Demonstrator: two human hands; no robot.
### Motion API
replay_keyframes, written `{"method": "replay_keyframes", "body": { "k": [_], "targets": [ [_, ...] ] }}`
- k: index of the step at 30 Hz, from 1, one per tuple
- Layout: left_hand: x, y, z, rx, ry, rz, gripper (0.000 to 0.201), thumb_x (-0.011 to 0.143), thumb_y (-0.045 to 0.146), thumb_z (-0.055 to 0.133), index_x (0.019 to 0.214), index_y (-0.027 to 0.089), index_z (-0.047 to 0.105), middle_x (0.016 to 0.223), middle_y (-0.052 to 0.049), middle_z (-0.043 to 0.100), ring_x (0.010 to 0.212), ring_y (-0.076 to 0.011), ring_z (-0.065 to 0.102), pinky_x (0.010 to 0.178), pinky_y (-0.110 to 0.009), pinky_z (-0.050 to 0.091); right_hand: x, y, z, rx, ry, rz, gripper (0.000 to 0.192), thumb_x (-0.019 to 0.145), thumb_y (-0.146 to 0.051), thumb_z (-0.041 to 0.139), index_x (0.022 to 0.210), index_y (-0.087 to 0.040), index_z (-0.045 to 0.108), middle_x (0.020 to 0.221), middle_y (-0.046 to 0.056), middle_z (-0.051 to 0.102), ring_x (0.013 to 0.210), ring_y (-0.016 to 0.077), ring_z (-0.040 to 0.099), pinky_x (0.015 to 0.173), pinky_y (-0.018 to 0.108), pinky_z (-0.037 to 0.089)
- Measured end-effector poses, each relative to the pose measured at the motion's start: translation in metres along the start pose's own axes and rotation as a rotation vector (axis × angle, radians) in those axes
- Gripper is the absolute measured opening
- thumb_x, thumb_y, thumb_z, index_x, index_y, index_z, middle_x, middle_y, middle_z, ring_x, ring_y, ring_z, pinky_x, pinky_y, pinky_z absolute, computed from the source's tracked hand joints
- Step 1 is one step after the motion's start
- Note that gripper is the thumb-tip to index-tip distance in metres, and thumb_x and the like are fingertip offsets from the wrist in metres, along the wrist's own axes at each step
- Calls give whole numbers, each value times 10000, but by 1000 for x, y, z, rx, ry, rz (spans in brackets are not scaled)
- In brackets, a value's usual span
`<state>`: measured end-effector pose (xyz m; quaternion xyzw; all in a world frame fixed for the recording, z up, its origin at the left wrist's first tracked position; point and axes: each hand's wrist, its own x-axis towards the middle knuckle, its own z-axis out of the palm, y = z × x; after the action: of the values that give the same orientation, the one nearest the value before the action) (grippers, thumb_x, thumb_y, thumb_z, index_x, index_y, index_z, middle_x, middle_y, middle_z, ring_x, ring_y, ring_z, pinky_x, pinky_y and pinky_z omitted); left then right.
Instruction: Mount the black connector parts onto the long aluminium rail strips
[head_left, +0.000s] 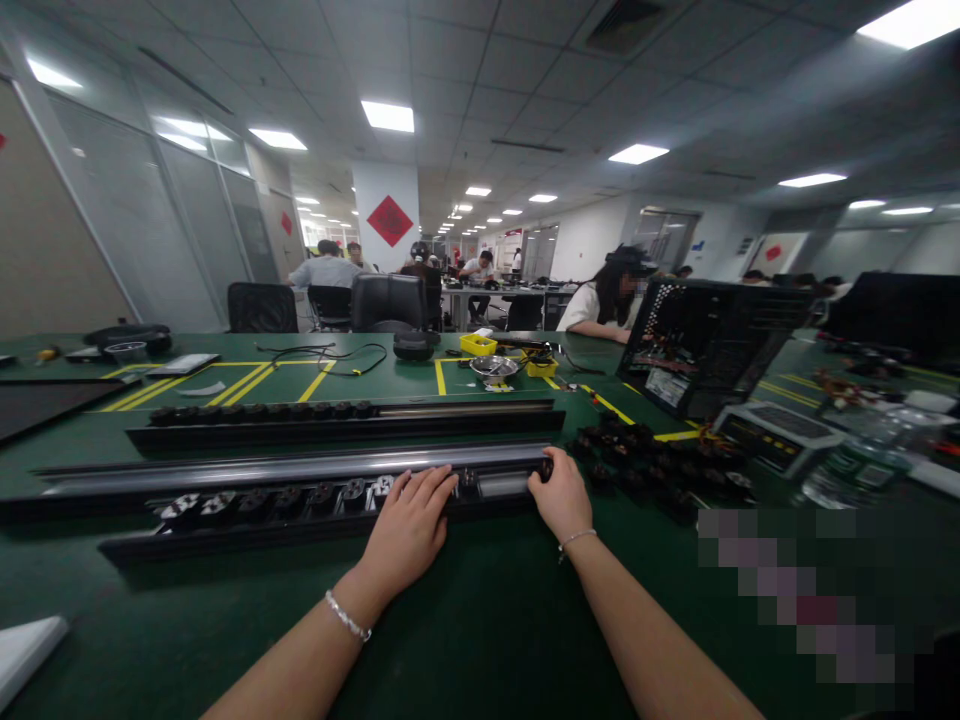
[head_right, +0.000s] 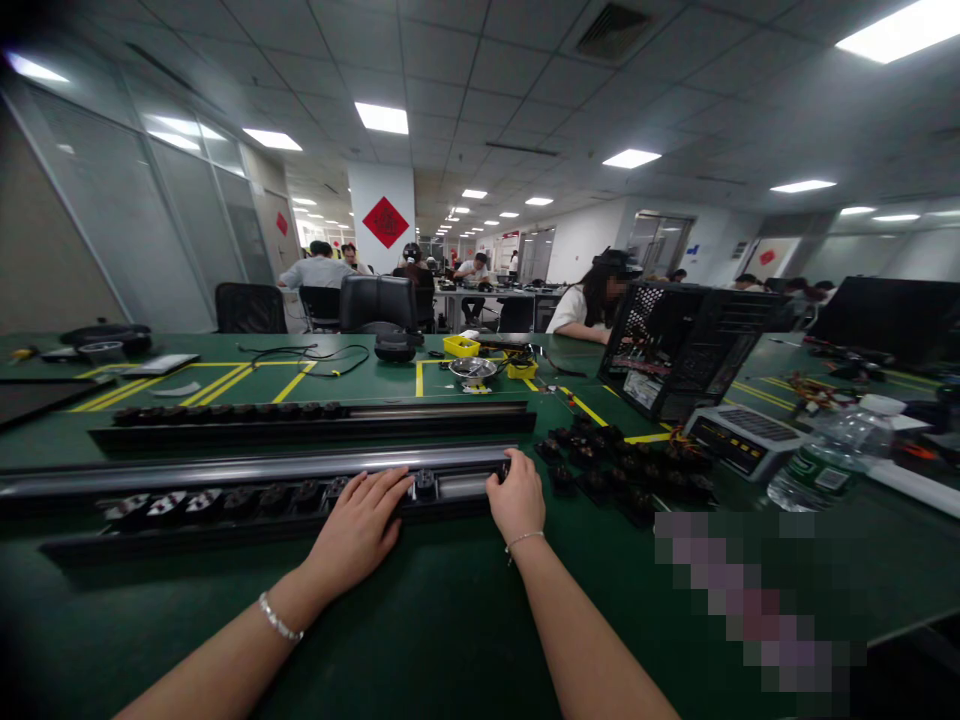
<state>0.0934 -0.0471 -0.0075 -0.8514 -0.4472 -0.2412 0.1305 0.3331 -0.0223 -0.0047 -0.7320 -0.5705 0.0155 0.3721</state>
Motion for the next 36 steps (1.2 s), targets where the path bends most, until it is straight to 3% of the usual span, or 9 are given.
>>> {"method": "replay_keyframes", "body": {
  "k": [31, 36],
  "targets": [
    [0, 1, -2, -13, -17, -8, 496, 797, 190, 459, 1288, 256, 437, 1373, -12, 462, 1237, -213, 420, 1080, -442, 273, 12, 23, -6, 55, 80, 28, 375, 694, -199, 481, 1066, -175, 528, 1035, 86, 560, 955, 202, 551, 836, 305, 430],
    [0, 0, 0, -6, -4, 5, 496, 799, 185, 453, 1290, 254, 438, 1375, -19, 461, 1237, -217, 421, 1076, -445, 279, 18, 33, -10, 24, 92, 83, 359, 697, -228, 495, 1046, -162, 546, 1021, 93, 577, 954, 211, 553, 823, 311, 429]
  ]
}}
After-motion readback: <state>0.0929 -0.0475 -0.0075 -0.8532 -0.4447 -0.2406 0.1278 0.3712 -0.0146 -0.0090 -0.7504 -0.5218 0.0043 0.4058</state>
